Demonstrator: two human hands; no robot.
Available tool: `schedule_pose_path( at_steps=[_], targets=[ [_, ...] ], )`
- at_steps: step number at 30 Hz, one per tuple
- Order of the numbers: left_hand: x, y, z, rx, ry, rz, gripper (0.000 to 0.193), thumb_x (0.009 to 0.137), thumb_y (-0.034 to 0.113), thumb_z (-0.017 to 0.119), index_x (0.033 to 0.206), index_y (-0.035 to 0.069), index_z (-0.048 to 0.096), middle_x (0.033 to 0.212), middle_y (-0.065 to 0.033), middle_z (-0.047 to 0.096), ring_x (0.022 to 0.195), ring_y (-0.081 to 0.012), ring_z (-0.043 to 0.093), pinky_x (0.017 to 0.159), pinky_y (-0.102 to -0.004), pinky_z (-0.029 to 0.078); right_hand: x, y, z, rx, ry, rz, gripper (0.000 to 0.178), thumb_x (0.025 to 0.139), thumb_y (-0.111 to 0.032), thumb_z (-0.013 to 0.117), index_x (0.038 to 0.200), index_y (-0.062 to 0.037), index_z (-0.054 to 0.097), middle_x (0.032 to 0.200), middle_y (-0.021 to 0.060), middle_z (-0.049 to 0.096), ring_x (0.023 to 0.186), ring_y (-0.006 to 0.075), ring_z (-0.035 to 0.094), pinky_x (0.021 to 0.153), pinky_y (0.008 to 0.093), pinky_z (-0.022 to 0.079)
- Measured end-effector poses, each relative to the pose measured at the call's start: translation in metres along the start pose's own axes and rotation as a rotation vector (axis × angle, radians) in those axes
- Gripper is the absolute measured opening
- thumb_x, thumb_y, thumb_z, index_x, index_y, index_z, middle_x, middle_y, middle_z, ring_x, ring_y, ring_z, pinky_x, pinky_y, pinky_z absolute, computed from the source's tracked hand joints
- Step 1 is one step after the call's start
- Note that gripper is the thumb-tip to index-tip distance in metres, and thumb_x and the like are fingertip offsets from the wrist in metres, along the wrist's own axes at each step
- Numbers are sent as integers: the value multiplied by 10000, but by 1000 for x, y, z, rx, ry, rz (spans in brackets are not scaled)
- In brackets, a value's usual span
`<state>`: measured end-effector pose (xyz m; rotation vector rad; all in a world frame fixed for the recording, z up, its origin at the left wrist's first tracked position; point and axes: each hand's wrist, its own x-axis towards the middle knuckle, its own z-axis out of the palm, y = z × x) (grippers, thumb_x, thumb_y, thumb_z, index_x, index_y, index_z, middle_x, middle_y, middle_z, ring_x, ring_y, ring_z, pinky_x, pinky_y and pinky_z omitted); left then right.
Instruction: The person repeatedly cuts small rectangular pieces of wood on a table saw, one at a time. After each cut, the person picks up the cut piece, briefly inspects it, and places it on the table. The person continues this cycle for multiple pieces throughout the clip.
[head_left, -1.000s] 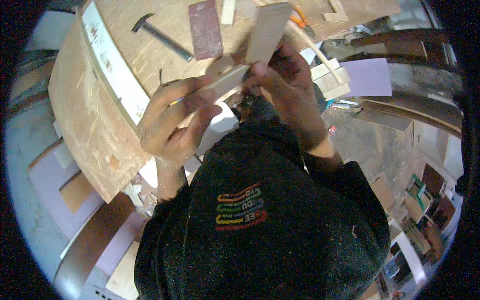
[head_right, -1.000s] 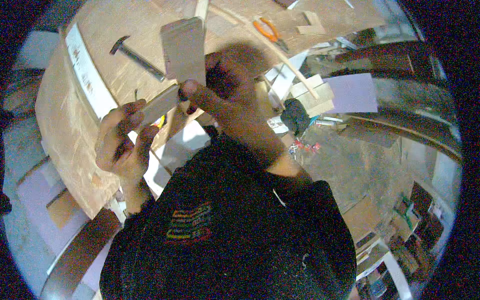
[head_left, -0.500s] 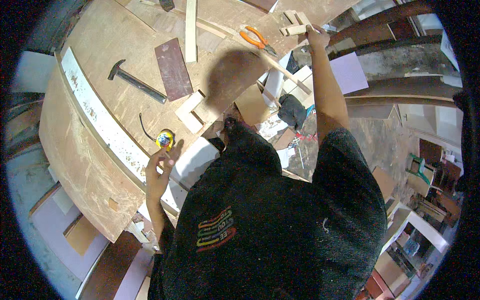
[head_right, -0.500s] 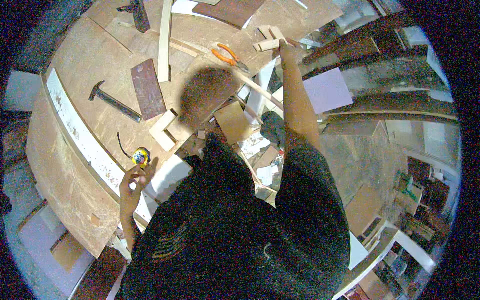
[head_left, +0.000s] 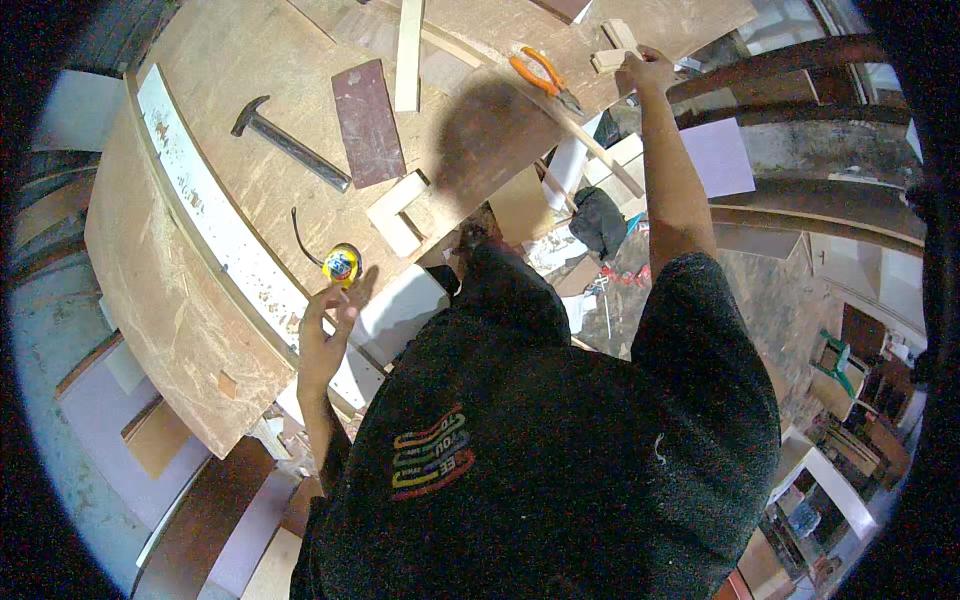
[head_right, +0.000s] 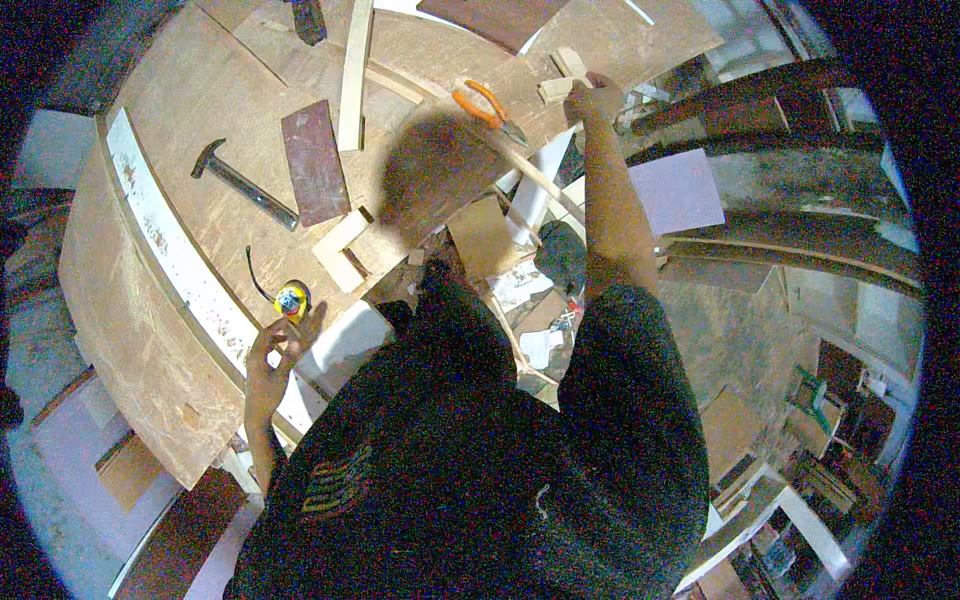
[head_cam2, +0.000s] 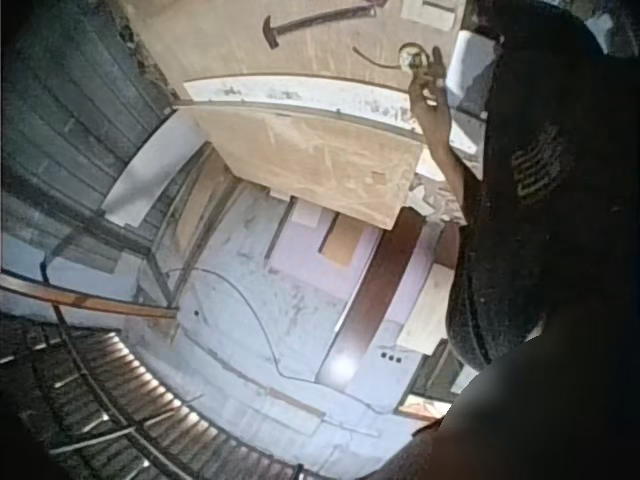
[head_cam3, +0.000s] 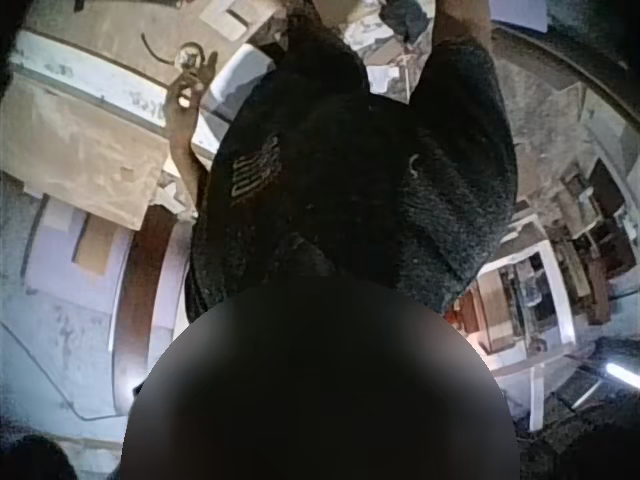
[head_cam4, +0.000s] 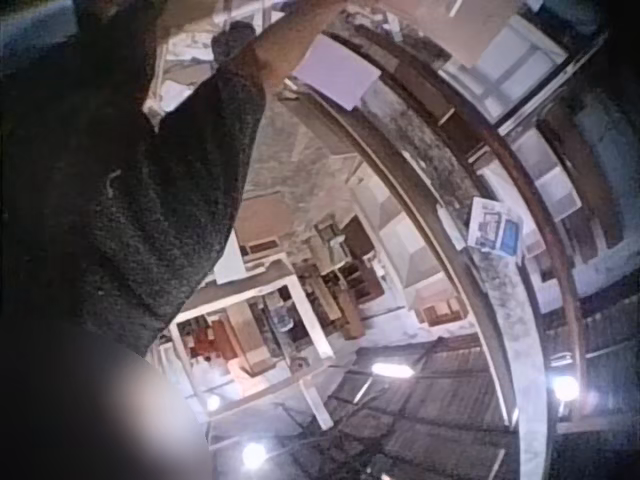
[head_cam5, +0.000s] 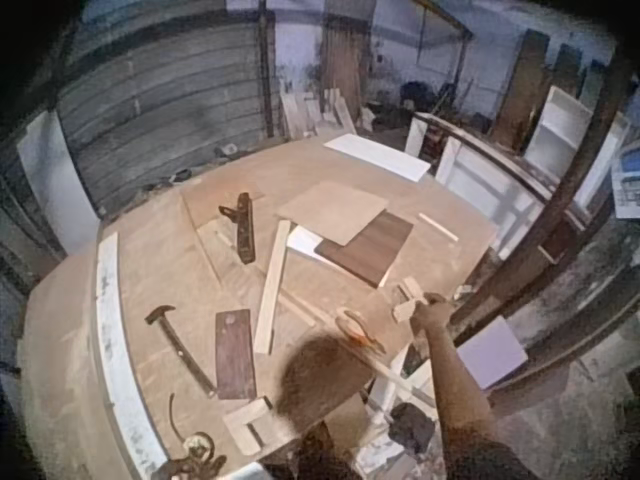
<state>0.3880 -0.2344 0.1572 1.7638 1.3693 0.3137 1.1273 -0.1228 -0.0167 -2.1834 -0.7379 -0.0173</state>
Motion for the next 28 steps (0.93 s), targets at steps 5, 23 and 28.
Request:
schedule_pose_path(
  at_steps=[5,23,28],
  targets=[
    [8,10,-3,18,-13,56,478,961,277,726,1365,45,618,1135,-142,663,1027,-269,627,923,-392,501,-8,-14,-11,7,-92,-6,506,720,-271,866,1167,-59,756,1008,138,770,876,259,741,823,372,585],
    [2,18,5,47,-10,41,392,957,219,719,1299,56,620,1234,-154,674,1127,-286,643,984,-395,496,-26,-69,-46,-788,-375,-710,534,807,-266,717,1335,-267,636,1404,163,531,1302,447,482,1054,604,440],
    [-10,12,5,-11,-130,7,552,946,229,742,1438,69,550,1340,-215,640,1338,-354,565,1088,-444,461,-23,-80,-24,-523,-576,-710,821,781,-289,842,1514,-221,478,1635,151,325,1485,423,295,1168,604,331]
  ],
)
